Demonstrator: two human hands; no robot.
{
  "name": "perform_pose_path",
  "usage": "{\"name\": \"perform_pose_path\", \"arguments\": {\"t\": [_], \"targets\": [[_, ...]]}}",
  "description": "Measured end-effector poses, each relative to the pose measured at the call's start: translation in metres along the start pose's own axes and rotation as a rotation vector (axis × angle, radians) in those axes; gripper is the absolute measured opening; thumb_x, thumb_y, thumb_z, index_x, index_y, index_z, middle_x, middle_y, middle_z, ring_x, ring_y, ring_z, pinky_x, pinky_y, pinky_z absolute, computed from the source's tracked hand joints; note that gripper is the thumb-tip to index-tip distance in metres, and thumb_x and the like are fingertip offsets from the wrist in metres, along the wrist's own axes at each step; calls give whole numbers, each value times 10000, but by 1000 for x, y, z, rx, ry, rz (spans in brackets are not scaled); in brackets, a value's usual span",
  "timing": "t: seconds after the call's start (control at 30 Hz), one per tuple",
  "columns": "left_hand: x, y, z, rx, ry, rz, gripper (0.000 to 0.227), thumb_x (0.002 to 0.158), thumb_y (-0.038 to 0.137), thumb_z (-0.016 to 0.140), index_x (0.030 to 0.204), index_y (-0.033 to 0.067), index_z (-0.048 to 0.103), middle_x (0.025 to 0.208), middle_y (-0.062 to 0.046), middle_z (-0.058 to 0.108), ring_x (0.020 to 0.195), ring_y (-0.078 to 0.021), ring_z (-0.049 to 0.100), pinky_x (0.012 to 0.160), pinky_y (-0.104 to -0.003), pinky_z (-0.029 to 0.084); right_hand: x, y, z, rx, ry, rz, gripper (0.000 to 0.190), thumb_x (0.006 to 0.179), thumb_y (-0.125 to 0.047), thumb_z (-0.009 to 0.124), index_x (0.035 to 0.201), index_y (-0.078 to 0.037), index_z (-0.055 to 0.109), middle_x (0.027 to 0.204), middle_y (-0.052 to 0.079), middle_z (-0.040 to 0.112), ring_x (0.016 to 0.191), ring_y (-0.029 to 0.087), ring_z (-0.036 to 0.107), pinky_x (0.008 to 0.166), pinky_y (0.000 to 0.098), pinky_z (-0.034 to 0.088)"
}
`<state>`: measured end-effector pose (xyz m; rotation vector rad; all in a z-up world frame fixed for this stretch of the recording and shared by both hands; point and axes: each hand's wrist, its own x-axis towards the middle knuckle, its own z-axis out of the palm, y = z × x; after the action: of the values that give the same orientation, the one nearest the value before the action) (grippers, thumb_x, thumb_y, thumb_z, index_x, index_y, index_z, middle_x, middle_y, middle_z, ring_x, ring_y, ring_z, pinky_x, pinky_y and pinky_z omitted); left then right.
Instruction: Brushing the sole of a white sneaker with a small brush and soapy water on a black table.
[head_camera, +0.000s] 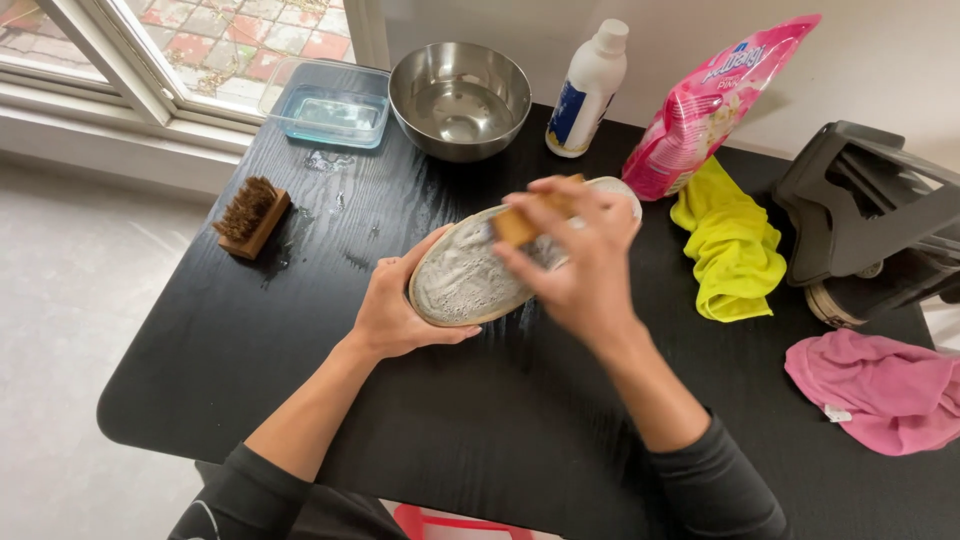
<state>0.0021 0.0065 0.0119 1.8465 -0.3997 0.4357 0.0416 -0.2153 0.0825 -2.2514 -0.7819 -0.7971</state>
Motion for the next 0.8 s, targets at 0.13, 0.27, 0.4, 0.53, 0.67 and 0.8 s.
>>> {"name": "perform_pose_path", "arguments": {"t": [0.13,0.27,0.4,0.53,0.67,0.8], "targets": [[1,1,-7,39,-10,-7,1120,430,427,1004,1449,204,596,1081,-35,778,983,-162,737,993,-229,387,0,-10,5,-5,-55,-40,422,816,-481,847,1206,-349,754,1289,-59,641,1177,268,524,983,399,319],[5,13,-14,-107,-26,-31,1046,461,293,1020,1405,130,602,1100,-104,775,1064,-243,731,983,-354,506,10,44,-13,-13,-48,-43,431,874,-533,801,1234,-304,738,1257,-14,658,1176,258,563,1004,381,334],[6,14,-13,-132,-37,-24,1078,452,285,1018,1422,97,587,1094,-145,770,1065,-287,728,968,-395,529,6,114,-36,-138,33,16,405,927,-471,830,1254,-242,764,1201,74,696,1130,269,646,974,360,357],[8,16,-13,-128,-44,-17,1067,469,280,1016,1424,84,581,1097,-152,768,1062,-298,728,957,-402,543,8,100,-42,-100,38,95,410,907,-468,842,1258,-274,757,1222,40,692,1090,249,641,986,336,370],[5,13,-12,-113,-25,-36,1062,457,280,1022,1411,89,596,1121,-134,765,1091,-280,714,964,-405,542,8,58,-30,-66,-44,18,440,838,-516,846,1203,-288,756,1200,2,681,1118,224,638,997,352,343],[5,9,-15,-93,-21,-43,1053,466,279,1018,1413,88,597,1122,-135,763,1094,-287,712,971,-411,539,7,31,-29,-42,-107,79,447,785,-521,862,1179,-337,757,1243,-48,666,1133,271,575,989,382,357]]}}
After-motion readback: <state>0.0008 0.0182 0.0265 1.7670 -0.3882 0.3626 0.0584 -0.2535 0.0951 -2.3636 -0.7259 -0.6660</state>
